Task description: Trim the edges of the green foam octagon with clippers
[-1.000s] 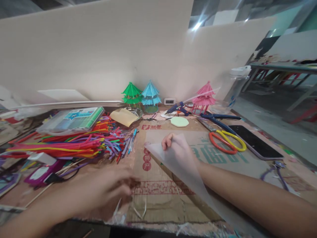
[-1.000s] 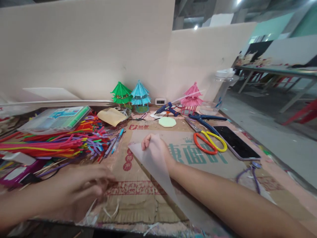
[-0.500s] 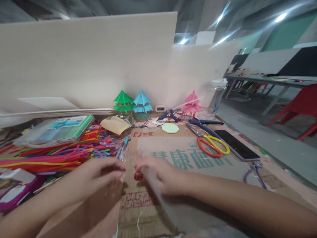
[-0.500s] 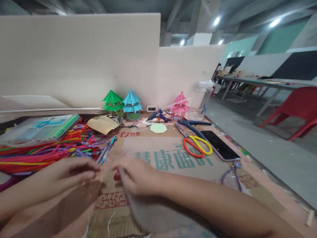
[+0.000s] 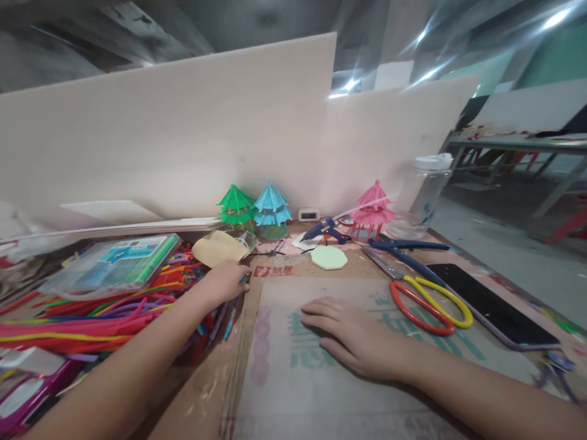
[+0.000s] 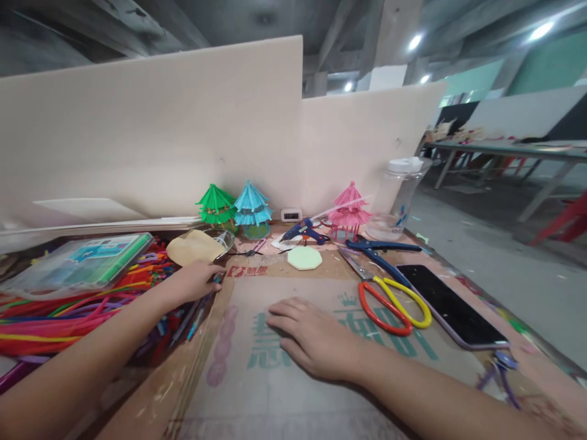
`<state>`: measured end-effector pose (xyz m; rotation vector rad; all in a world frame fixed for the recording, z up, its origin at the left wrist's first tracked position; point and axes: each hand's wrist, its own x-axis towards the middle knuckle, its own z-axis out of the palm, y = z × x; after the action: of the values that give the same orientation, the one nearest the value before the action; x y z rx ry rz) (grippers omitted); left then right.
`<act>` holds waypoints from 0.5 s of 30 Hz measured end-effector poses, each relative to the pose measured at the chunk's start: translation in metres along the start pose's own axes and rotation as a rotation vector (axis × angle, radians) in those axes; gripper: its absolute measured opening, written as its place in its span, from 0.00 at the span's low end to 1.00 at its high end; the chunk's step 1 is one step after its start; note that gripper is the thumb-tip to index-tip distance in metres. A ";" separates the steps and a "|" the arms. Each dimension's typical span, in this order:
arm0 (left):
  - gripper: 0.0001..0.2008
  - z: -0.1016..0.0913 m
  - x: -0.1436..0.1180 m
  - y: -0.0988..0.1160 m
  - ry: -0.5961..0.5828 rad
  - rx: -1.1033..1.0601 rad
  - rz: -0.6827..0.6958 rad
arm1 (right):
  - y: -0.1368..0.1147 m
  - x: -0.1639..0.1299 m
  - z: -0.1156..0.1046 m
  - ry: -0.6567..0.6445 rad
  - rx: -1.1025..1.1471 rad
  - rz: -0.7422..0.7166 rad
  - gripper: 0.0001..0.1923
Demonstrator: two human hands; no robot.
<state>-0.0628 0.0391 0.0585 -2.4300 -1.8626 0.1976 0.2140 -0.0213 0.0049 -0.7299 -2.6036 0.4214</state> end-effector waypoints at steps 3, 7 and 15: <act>0.23 0.005 0.004 0.002 -0.021 -0.032 0.047 | 0.006 -0.008 -0.007 -0.071 -0.008 0.022 0.20; 0.25 0.010 0.000 0.000 -0.029 -0.051 0.050 | 0.018 -0.017 -0.010 -0.092 -0.014 0.065 0.20; 0.18 0.009 -0.019 -0.016 -0.056 -0.057 0.052 | 0.027 -0.023 -0.005 -0.028 0.039 0.077 0.20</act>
<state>-0.0847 0.0246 0.0533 -2.5379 -1.8532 0.2208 0.2453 -0.0110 -0.0073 -0.8191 -2.5916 0.5067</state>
